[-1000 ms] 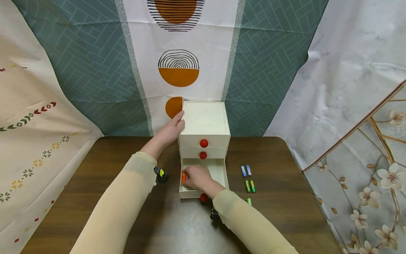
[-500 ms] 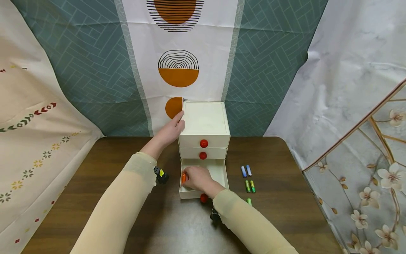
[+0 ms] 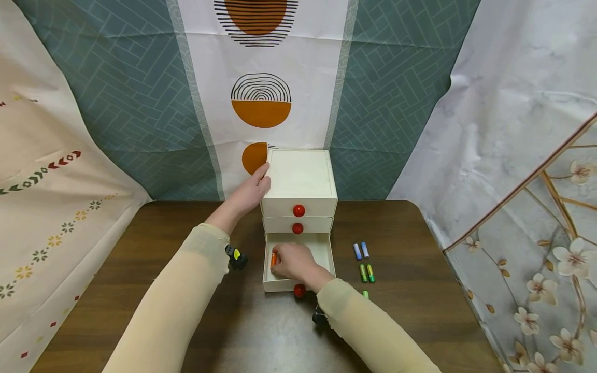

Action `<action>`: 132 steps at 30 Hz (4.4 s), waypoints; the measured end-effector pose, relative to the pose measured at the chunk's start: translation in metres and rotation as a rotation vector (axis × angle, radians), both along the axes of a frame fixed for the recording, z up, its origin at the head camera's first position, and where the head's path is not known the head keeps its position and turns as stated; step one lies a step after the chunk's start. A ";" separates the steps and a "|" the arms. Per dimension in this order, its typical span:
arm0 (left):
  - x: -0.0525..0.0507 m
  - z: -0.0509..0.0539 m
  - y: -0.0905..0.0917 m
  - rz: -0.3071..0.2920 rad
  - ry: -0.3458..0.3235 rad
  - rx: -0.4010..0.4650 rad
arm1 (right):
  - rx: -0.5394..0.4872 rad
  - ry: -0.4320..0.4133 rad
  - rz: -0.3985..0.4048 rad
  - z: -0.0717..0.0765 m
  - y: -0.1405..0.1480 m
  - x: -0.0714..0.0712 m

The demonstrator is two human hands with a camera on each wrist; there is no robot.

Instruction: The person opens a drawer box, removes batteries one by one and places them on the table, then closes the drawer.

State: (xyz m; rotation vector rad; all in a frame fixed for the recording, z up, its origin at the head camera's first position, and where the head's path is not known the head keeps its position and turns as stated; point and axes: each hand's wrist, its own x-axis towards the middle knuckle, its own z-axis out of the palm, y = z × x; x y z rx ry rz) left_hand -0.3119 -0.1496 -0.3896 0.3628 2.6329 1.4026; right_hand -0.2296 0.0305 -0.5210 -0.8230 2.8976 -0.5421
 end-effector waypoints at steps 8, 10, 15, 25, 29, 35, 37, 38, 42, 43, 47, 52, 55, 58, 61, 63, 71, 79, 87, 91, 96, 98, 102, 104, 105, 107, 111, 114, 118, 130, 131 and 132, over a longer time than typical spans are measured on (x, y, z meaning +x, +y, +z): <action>0.000 -0.001 0.000 0.007 0.006 -0.003 | -0.023 -0.005 -0.004 0.006 0.008 0.005; 0.000 -0.001 0.000 0.009 0.003 -0.006 | -0.017 -0.010 -0.008 0.010 0.010 0.006; 0.001 0.000 -0.001 0.000 0.005 0.000 | -0.029 -0.012 -0.004 0.014 0.016 0.009; 0.000 -0.002 0.000 0.010 0.003 -0.013 | -0.061 -0.023 0.000 0.024 0.031 0.017; 0.000 -0.002 0.000 0.004 0.002 -0.014 | -0.059 -0.029 0.002 0.027 0.036 0.019; 0.001 0.000 0.000 0.000 -0.007 -0.004 | -0.061 -0.016 0.004 0.031 0.046 0.024; 0.002 0.001 0.000 0.003 -0.009 -0.006 | -0.065 -0.012 0.006 0.032 0.050 0.026; 0.002 0.001 0.000 0.004 -0.010 -0.007 | -0.065 -0.012 0.005 0.032 0.052 0.027; 0.002 0.001 0.000 0.012 -0.008 -0.009 | -0.068 -0.008 0.001 0.036 0.059 0.031; 0.002 0.001 0.001 0.014 -0.008 -0.009 | -0.068 -0.007 0.000 0.037 0.061 0.032; 0.002 0.001 0.001 0.012 -0.006 -0.010 | -0.075 -0.009 -0.008 0.040 0.069 0.036; 0.002 0.001 0.000 0.004 -0.006 -0.003 | -0.083 -0.013 -0.025 0.043 0.079 0.039; 0.001 0.001 0.000 0.001 -0.004 0.000 | -0.094 -0.018 -0.034 0.045 0.084 0.040; 0.001 0.000 0.000 0.001 -0.006 -0.003 | -0.107 -0.012 -0.036 0.046 0.089 0.041; 0.001 0.000 0.000 0.005 -0.012 -0.009 | -0.110 0.004 -0.035 0.048 0.093 0.042; 0.001 0.000 0.000 0.010 -0.016 -0.011 | -0.109 0.012 -0.038 0.049 0.096 0.044; 0.003 0.000 0.000 0.012 -0.011 -0.017 | -0.112 0.003 -0.070 0.053 0.113 0.051; 0.001 -0.002 -0.001 0.000 0.002 -0.005 | -0.116 -0.013 -0.120 0.053 0.134 0.057; 0.002 -0.002 -0.001 0.011 -0.015 -0.008 | -0.103 0.010 -0.113 0.052 0.155 0.060; 0.001 -0.002 -0.001 0.004 -0.008 -0.004 | -0.096 0.005 -0.132 0.051 0.164 0.062; 0.000 -0.002 -0.002 -0.004 0.006 0.012 | -0.119 -0.019 -0.152 0.049 0.174 0.066; -0.001 -0.001 -0.002 -0.004 0.004 0.010 | -0.125 -0.017 -0.151 0.048 0.179 0.069; -0.001 -0.001 -0.002 -0.001 -0.003 0.002 | -0.124 -0.013 -0.154 0.046 0.188 0.073; 0.000 -0.001 -0.002 -0.001 -0.003 0.007 | -0.123 -0.019 -0.165 0.045 0.193 0.074; 0.000 0.000 -0.002 -0.002 -0.003 0.008 | -0.124 -0.024 -0.172 0.045 0.195 0.075; 0.000 -0.001 -0.001 -0.001 -0.004 0.012 | -0.124 -0.034 -0.189 0.043 0.201 0.078; 0.000 -0.001 -0.001 -0.002 -0.005 0.010 | -0.120 -0.045 -0.201 0.039 0.209 0.082; -0.001 -0.001 -0.001 -0.003 -0.001 0.009 | -0.120 -0.051 -0.203 0.038 0.214 0.085; 0.000 -0.001 -0.001 -0.001 -0.003 0.010 | -0.125 -0.061 -0.213 0.037 0.219 0.087; 0.001 0.001 0.001 -0.005 0.007 0.014 | -0.091 -0.088 -0.184 0.039 0.240 0.096; 0.001 0.001 0.000 -0.007 0.006 0.019 | -0.087 -0.090 -0.179 0.039 0.242 0.096; 0.001 0.001 0.000 -0.008 0.005 0.021 | -0.084 -0.095 -0.178 0.038 0.243 0.097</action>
